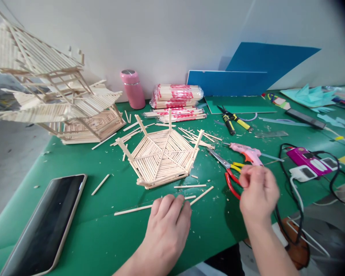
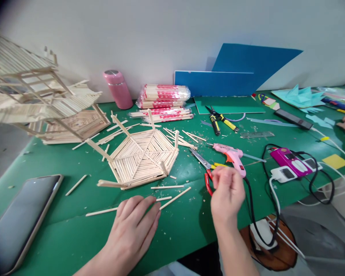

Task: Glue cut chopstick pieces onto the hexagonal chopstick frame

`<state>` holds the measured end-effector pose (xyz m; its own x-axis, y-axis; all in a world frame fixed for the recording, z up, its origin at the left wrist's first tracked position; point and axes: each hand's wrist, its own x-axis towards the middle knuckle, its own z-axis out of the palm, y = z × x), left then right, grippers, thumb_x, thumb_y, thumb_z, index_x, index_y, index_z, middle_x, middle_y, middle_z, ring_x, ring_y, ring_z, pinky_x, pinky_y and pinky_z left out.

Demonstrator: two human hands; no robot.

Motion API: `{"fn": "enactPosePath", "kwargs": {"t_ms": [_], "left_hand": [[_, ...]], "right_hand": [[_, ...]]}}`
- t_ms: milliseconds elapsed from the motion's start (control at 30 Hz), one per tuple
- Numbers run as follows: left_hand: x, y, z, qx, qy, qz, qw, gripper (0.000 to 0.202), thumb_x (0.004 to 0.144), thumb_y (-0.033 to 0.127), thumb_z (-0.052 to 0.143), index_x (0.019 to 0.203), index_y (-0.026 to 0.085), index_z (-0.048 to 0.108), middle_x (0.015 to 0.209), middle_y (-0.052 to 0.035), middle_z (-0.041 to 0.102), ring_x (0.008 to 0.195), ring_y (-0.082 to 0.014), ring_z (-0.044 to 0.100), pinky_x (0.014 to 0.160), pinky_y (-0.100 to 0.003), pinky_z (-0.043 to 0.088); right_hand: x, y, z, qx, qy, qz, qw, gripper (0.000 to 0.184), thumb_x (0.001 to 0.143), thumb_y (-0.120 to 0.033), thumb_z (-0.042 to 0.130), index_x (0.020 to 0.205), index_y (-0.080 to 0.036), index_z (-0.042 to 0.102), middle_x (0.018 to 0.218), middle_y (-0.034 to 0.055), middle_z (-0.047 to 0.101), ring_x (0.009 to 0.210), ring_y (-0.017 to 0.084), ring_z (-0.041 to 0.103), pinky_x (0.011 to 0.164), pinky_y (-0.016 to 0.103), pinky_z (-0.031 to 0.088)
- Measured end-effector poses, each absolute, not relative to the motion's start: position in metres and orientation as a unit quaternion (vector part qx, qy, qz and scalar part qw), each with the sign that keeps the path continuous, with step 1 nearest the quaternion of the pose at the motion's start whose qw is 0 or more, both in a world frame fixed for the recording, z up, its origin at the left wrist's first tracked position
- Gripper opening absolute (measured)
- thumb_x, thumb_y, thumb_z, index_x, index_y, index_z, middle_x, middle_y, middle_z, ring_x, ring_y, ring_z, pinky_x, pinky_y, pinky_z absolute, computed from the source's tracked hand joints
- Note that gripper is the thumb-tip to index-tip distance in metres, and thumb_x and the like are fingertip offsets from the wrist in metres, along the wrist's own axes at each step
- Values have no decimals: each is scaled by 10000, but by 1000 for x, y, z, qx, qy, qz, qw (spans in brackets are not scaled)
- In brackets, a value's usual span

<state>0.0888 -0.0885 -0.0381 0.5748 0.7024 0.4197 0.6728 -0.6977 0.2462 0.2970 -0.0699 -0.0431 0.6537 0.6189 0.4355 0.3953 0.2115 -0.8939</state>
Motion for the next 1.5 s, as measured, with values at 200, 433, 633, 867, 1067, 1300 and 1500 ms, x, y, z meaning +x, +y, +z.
{"fn": "enactPosePath", "kwargs": {"t_ms": [200, 433, 633, 867, 1067, 1300, 1500], "left_hand": [[86, -104, -38, 886, 371, 276, 41, 194, 836, 141, 446, 907, 129, 626, 876, -65, 641, 795, -195, 483, 734, -324, 355], [69, -117, -52, 858, 402, 321, 22, 243, 867, 168, 390, 867, 151, 632, 843, -63, 647, 777, -189, 499, 703, -320, 367], [44, -121, -55, 832, 461, 308, 25, 183, 843, 164, 447, 902, 175, 620, 881, -60, 636, 818, -200, 503, 735, -343, 367], [36, -120, -47, 827, 469, 310, 8, 153, 805, 121, 490, 878, 152, 622, 860, -71, 635, 784, -193, 501, 697, -327, 374], [42, -118, -42, 832, 468, 299, 7, 165, 803, 124, 481, 864, 148, 632, 837, -68, 646, 763, -197, 511, 679, -329, 373], [42, -117, -44, 829, 473, 298, 8, 156, 801, 132, 491, 847, 153, 639, 824, -66, 653, 742, -197, 520, 675, -333, 384], [41, -117, -46, 823, 487, 292, 10, 154, 805, 144, 491, 840, 168, 639, 816, -56, 660, 735, -190, 532, 664, -322, 400]], "right_hand": [[336, -74, -27, -594, -306, -69, 741, 318, 671, -255, 649, 939, -160, 507, 723, -6, 545, 464, 82, 453, 405, 229, 365], [324, -89, -33, -610, -371, -17, 700, 354, 731, -269, 554, 441, -191, 367, 406, -69, 327, 387, 74, 352, 390, 236, 287], [299, -94, -40, -624, -469, 115, 615, 288, 699, -217, 626, 521, -189, 402, 551, -37, 489, 492, 84, 449, 499, 235, 406], [289, -94, -40, -641, -545, 200, 502, 119, 739, -304, 609, 764, -199, 558, 679, -8, 583, 550, 108, 532, 493, 212, 451], [288, -97, -38, -655, -580, 228, 426, 208, 829, -353, 485, 699, -199, 538, 565, -27, 538, 497, 101, 498, 473, 210, 409], [293, -100, -40, -651, -572, 175, 466, 416, 888, -339, 363, 498, -196, 376, 462, -35, 397, 439, 91, 380, 430, 226, 311], [307, -101, -44, -713, -554, 113, 416, 251, 821, -359, 494, 656, -188, 574, 607, 2, 612, 556, 123, 558, 534, 225, 431]]}}
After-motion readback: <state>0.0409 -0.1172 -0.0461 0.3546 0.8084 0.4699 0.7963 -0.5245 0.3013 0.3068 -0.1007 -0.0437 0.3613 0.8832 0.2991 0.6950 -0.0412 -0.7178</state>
